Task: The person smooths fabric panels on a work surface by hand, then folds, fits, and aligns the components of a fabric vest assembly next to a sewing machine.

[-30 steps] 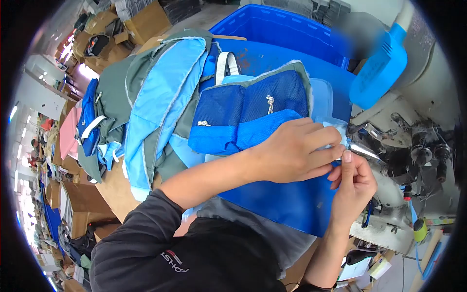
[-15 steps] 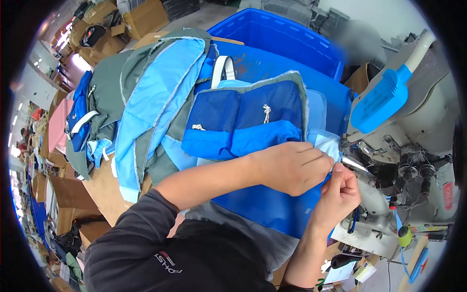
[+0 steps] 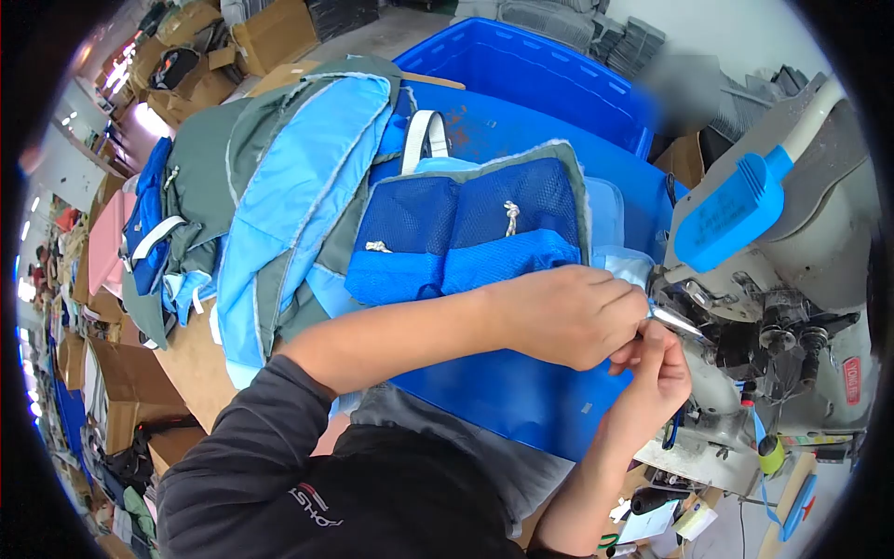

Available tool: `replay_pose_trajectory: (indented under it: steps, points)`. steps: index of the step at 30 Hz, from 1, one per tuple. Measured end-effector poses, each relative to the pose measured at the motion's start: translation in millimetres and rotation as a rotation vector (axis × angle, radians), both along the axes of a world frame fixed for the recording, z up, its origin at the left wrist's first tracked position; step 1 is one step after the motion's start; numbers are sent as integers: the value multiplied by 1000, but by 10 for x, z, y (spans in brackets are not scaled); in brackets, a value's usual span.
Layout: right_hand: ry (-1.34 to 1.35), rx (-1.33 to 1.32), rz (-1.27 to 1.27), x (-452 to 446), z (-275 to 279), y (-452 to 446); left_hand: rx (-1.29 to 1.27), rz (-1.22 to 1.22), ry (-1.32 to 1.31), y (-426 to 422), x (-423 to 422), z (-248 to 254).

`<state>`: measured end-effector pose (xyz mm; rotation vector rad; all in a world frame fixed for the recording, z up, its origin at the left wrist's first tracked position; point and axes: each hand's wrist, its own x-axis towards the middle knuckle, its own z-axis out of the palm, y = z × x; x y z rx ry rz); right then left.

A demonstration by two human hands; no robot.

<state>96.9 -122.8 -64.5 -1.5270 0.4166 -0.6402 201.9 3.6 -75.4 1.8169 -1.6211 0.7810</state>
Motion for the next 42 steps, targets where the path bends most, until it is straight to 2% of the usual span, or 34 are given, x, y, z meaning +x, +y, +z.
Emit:
replay_pose_trajectory:
  steps: [6,10,14,17,19,21,25,27,29,31,33,34,36,38,42]
  points:
    - [56,-18,132,-191,-91,-235,-44,49,-41,-28,18,40]
    - [171,-79,149,-348,-156,-424,-83,71,-9,-58,38,13]
    - [242,-164,102,-654,-54,-704,-5,50,-11,-4,47,60]
    - [254,-366,-59,-1037,212,-1090,-7,48,-28,-7,60,56]
    - [99,-566,-322,-1348,357,-1692,-2,44,-31,-9,66,46]
    - [-202,-791,-538,-1444,818,-1907,-7,39,-22,-9,69,50]
    - [-286,-886,-791,-1640,1449,-3141,-15,46,-46,-20,89,50]
    - [-114,-1034,-839,-1630,1791,-3507,-19,55,-90,-19,113,54]
    - [113,-985,-778,-1672,2161,-4387,-23,60,-114,-21,137,45]
    - [314,-818,-683,-1579,2465,-5060,-13,51,-112,-23,138,39]
    - [408,-481,-740,-1295,2607,-4543,-23,31,-97,-11,133,82]
    - [479,-462,-725,-1225,2620,-4338,-29,26,-95,-9,136,86]
    - [483,-425,-528,-1530,2659,-4947,-72,7,-113,-45,178,44]
    - [429,-456,-426,-1701,2633,-5142,-74,11,-114,-64,178,20]
    - [372,-507,-490,-1696,2294,-5288,-61,1,-111,-42,198,52]
